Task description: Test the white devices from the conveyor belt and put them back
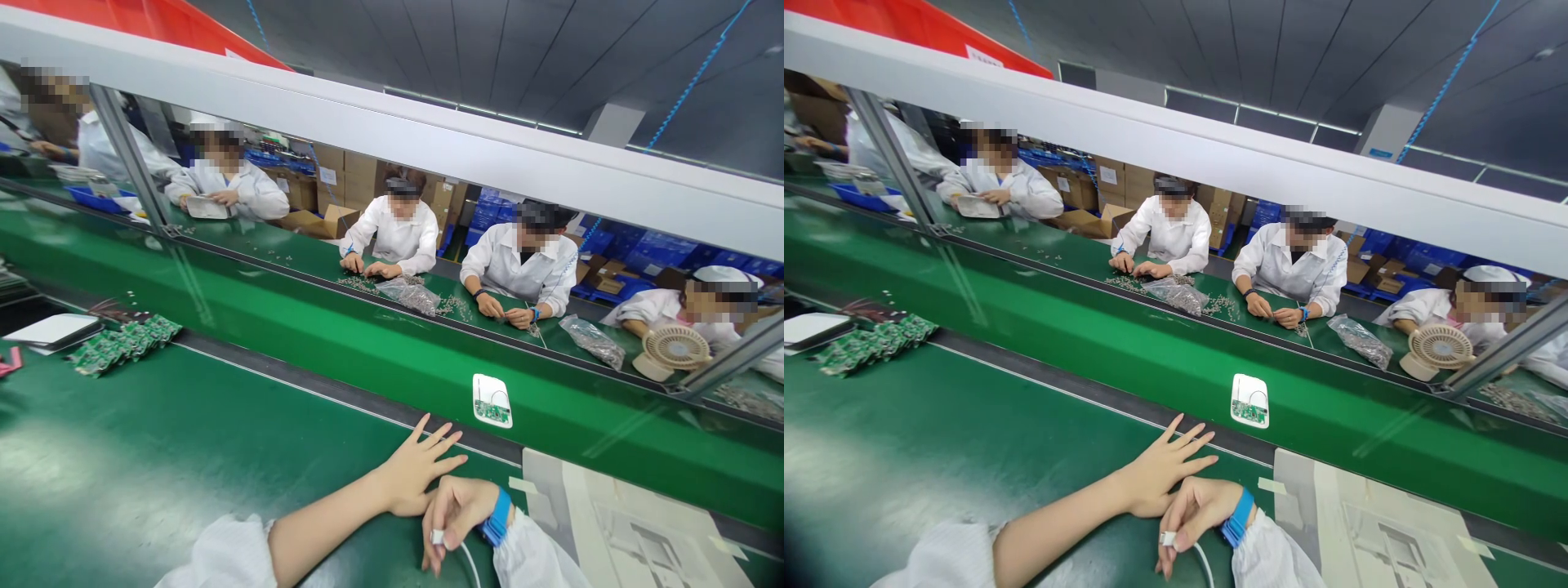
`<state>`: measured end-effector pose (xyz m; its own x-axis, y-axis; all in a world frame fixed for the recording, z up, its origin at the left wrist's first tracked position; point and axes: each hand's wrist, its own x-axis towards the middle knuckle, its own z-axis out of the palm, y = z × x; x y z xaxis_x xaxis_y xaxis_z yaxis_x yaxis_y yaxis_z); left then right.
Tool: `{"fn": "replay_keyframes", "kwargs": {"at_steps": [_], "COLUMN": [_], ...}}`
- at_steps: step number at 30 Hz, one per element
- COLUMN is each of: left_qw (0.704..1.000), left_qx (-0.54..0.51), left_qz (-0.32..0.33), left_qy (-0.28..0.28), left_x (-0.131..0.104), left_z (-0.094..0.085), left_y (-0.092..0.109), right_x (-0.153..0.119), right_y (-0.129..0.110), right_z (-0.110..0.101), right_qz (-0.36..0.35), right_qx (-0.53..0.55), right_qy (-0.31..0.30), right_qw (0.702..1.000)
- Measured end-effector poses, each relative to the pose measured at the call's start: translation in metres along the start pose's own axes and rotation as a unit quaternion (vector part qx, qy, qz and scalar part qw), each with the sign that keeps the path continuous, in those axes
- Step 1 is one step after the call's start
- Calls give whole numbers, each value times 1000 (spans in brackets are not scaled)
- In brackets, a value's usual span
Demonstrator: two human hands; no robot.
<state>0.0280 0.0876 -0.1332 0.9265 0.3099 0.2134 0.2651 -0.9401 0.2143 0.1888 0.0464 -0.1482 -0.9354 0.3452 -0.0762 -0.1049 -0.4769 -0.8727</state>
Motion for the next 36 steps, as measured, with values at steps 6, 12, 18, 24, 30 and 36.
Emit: {"fn": "replay_keyframes", "kwargs": {"at_steps": [6, 12, 18, 24, 30, 36], "left_qw": [999, 995, 996, 995, 995, 984], "left_qx": [21, 28, 13, 4, 3, 43], "left_qz": [-18, -90, -89, -89, -94, -139], "left_qy": [20, 40, 30, 32, 40, 107], "left_x": [1, -1, -2, -2, 0, 2], "left_z": [-1, 7, 10, 10, 9, 3], "left_y": [3, 2, -1, -1, 1, 8], "right_x": [1, 2, 2, 2, 1, 1], "right_y": [-1, 1, -1, -3, -2, 0], "right_z": [0, -1, 2, 5, 4, 1], "right_qz": [1, -13, -11, -16, -19, -18], "right_qx": [-7, -4, -8, -5, -3, -6], "right_qy": [-1, -3, 7, 16, 15, 10], "right_qw": [1000, 1000, 1000, 1000, 1000, 1000]}}
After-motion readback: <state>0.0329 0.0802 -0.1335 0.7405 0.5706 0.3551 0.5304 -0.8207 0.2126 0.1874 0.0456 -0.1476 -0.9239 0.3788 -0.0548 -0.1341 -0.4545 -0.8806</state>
